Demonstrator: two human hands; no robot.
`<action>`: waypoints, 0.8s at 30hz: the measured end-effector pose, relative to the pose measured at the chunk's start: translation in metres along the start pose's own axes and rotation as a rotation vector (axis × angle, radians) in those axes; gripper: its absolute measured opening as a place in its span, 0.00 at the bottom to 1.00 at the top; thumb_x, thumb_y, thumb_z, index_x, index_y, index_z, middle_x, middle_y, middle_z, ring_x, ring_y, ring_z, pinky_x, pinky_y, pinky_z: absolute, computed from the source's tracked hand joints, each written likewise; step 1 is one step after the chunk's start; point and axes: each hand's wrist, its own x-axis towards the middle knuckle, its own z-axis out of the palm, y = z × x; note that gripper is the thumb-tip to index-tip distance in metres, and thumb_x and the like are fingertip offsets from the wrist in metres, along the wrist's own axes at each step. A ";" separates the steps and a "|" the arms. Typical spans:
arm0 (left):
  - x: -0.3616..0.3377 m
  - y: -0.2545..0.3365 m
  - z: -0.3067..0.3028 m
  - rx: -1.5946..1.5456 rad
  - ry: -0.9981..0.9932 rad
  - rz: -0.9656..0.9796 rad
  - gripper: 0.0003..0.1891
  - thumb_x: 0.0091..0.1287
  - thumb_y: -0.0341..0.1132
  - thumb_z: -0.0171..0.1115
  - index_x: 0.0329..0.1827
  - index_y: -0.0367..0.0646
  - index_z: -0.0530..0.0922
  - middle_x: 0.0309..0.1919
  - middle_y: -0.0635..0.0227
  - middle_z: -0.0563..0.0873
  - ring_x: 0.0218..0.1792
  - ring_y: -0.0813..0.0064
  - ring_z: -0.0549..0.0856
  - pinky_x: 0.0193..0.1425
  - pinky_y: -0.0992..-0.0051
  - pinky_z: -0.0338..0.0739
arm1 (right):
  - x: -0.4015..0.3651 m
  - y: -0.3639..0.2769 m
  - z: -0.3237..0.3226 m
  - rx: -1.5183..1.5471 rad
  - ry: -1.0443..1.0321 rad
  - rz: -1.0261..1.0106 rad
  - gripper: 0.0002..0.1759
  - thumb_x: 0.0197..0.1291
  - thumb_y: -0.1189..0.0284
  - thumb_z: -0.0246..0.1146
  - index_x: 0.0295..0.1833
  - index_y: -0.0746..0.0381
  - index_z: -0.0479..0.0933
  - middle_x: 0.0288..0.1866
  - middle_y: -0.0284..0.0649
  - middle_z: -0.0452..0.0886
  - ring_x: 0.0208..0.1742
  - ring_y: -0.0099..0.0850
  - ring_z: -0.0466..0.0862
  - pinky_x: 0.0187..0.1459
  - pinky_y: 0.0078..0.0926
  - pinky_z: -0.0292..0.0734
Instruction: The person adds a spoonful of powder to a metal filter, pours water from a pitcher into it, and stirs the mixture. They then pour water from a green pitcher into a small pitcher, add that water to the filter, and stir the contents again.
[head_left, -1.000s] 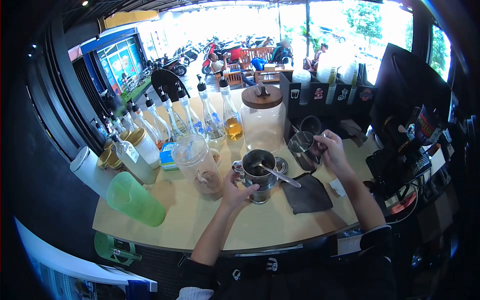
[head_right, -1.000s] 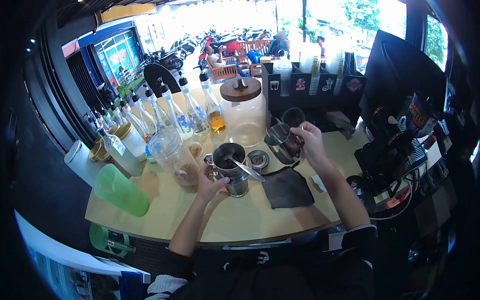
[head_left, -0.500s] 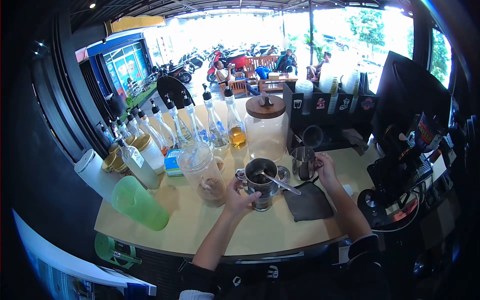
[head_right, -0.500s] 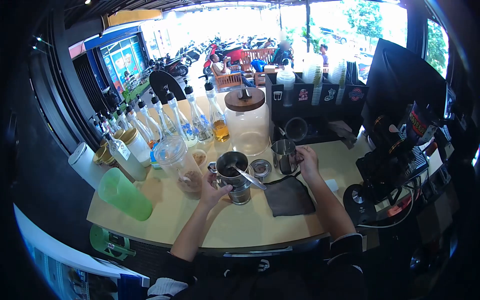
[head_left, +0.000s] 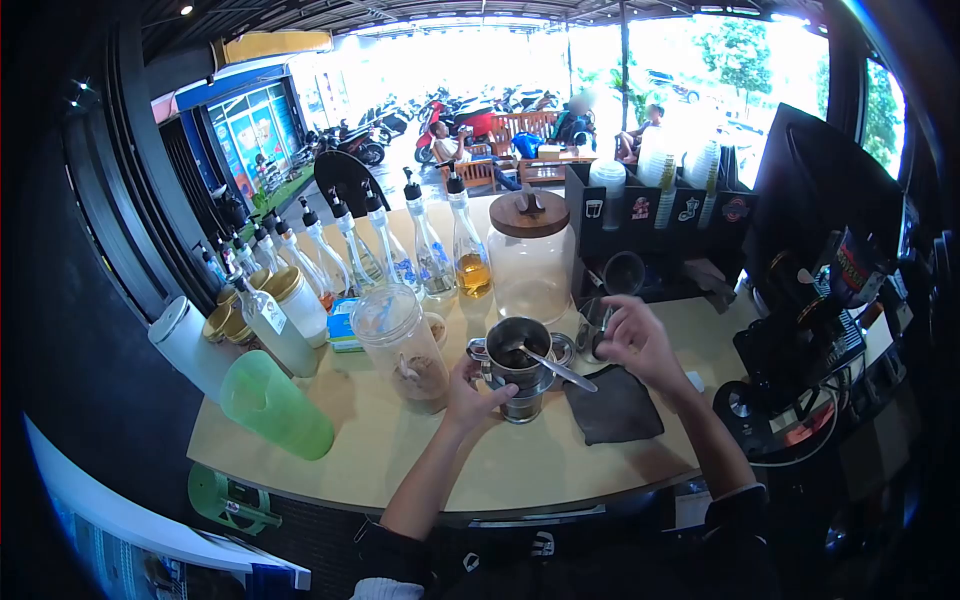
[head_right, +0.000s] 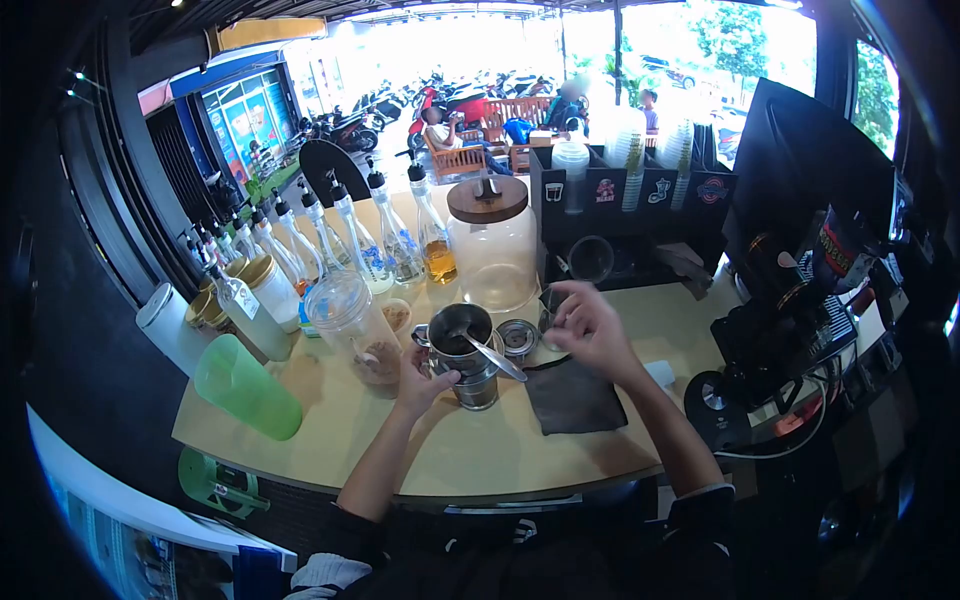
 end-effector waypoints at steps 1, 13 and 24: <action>0.000 0.001 0.001 0.002 0.003 -0.001 0.31 0.43 0.37 0.79 0.53 0.43 0.77 0.41 0.72 0.85 0.43 0.80 0.82 0.53 0.75 0.72 | -0.005 -0.016 0.007 -0.070 -0.121 -0.049 0.33 0.50 0.74 0.72 0.64 0.57 0.70 0.38 0.31 0.75 0.37 0.20 0.73 0.42 0.23 0.70; 0.001 0.006 0.001 -0.022 -0.029 -0.016 0.31 0.44 0.34 0.79 0.53 0.42 0.76 0.43 0.70 0.85 0.45 0.78 0.83 0.54 0.74 0.73 | -0.002 -0.063 0.051 -0.550 -0.248 -0.591 0.12 0.61 0.71 0.63 0.50 0.60 0.78 0.34 0.37 0.76 0.38 0.36 0.78 0.44 0.33 0.72; 0.001 0.005 0.001 -0.013 -0.023 0.023 0.31 0.45 0.34 0.78 0.54 0.41 0.75 0.44 0.70 0.84 0.46 0.78 0.82 0.55 0.74 0.73 | 0.008 -0.065 0.041 -0.497 -0.258 -0.656 0.07 0.57 0.73 0.65 0.41 0.63 0.78 0.33 0.40 0.78 0.36 0.39 0.79 0.40 0.34 0.75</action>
